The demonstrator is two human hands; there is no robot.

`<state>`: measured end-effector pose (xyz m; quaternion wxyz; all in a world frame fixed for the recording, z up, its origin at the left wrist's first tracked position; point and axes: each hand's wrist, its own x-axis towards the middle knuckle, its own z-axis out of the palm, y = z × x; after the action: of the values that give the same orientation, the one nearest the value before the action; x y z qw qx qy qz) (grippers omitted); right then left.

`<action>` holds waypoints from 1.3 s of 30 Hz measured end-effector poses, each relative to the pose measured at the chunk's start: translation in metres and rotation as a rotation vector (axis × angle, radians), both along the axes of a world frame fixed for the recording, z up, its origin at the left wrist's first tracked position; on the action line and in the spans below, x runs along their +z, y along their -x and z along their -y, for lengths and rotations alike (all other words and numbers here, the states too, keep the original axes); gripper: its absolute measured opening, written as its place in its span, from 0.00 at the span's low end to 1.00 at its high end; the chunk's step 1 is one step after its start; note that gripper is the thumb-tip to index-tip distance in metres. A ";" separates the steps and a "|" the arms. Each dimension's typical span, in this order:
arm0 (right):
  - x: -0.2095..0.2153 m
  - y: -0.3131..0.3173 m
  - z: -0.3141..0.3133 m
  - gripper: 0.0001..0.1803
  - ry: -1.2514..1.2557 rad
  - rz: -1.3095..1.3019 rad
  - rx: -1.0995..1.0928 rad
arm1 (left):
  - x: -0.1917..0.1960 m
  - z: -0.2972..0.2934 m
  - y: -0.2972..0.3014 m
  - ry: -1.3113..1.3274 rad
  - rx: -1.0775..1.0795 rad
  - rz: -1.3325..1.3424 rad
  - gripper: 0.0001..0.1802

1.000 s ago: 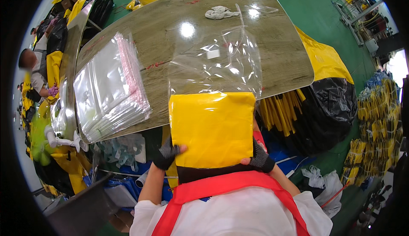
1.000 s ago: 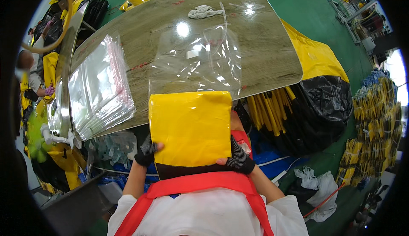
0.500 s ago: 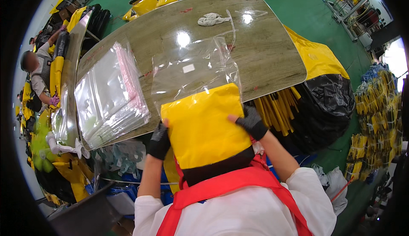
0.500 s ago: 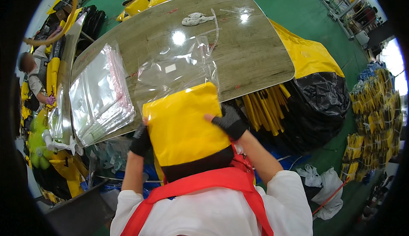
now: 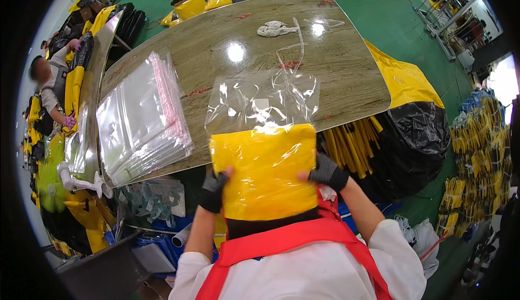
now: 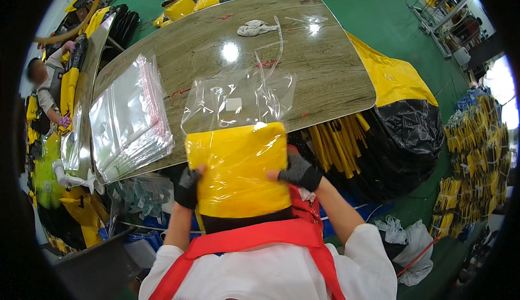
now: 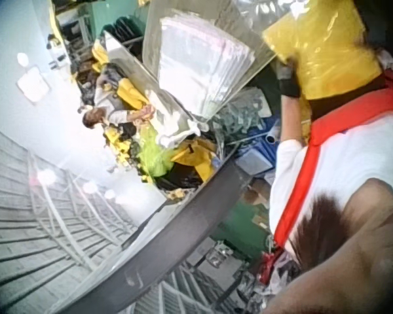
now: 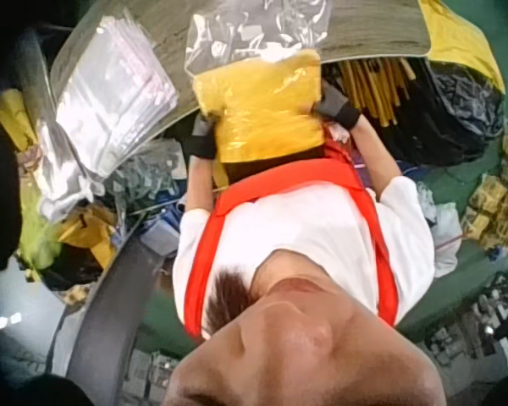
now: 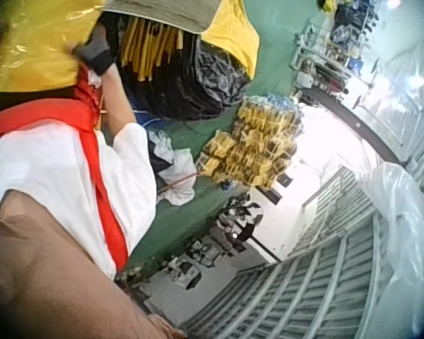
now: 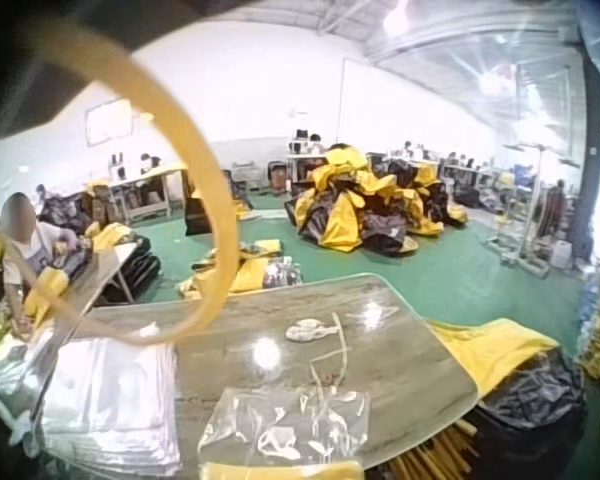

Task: The person repeatedly folds yellow and black delivery bags and places them into clear plastic packaging sleeves. The person handles each bag one at a time, folds it, and inserts it into a sleeve on a table in a factory setting.

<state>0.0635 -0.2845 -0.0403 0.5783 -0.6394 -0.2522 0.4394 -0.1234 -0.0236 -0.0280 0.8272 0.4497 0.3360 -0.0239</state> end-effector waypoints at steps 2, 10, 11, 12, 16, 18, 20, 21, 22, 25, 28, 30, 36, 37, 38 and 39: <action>0.024 -0.016 -0.016 0.24 -0.123 -0.497 -0.351 | -0.016 0.026 0.017 -0.195 -0.145 0.021 0.33; 0.007 0.011 0.003 0.25 -0.037 -0.128 -0.079 | -0.010 -0.016 -0.020 0.196 0.053 0.197 0.27; 0.001 0.001 0.003 0.23 -0.021 -0.176 -0.019 | -0.013 -0.009 -0.018 0.126 0.024 0.125 0.27; -0.004 -0.008 0.002 0.22 -0.002 -0.231 -0.144 | -0.014 -0.003 -0.022 0.055 -0.003 0.063 0.26; -0.012 0.012 0.011 0.22 0.195 0.085 -0.340 | -0.046 0.013 0.022 -0.282 -0.166 0.005 0.32; -0.008 0.016 0.017 0.23 0.114 0.048 -0.256 | -0.036 0.007 0.015 -0.229 -0.091 0.103 0.29; 0.003 0.004 0.020 0.26 0.122 -0.014 -0.075 | -0.030 -0.010 -0.009 -0.190 -0.060 0.122 0.27; -0.001 -0.006 0.022 0.27 0.121 -0.103 0.034 | -0.021 -0.012 -0.023 -0.114 -0.034 0.121 0.25; 0.000 -0.018 0.016 0.27 0.112 -0.180 0.154 | -0.001 -0.008 -0.037 0.067 0.031 0.113 0.24; -0.006 -0.019 -0.002 0.24 -0.036 -0.305 -0.274 | -0.027 0.001 -0.033 -0.145 -0.121 0.090 0.25; -0.002 0.033 0.017 0.31 0.046 -0.311 -0.313 | -0.045 0.023 0.011 0.080 -0.067 0.041 0.32; -0.003 0.063 0.046 0.40 -0.031 -0.385 -0.243 | -0.058 0.040 0.045 -0.004 -0.062 0.136 0.37; 0.006 0.070 0.057 0.33 0.089 -0.148 -0.042 | -0.008 0.043 0.057 -0.232 -0.481 0.202 0.39; 0.005 0.077 0.053 0.27 0.172 -0.226 -0.165 | -0.020 0.047 0.061 -0.348 -0.373 0.111 0.36; 0.009 0.084 0.048 0.27 0.203 -0.134 -0.247 | -0.038 0.050 0.065 -0.462 -0.265 0.020 0.33; 0.007 0.091 0.046 0.27 0.228 -0.034 -0.287 | -0.043 0.052 0.065 -0.718 -0.326 -0.099 0.31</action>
<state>-0.0271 -0.3308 -0.0332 0.5631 -0.7227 -0.0972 0.3888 -0.1886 -0.0758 -0.0710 0.5856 0.7561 0.2865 -0.0577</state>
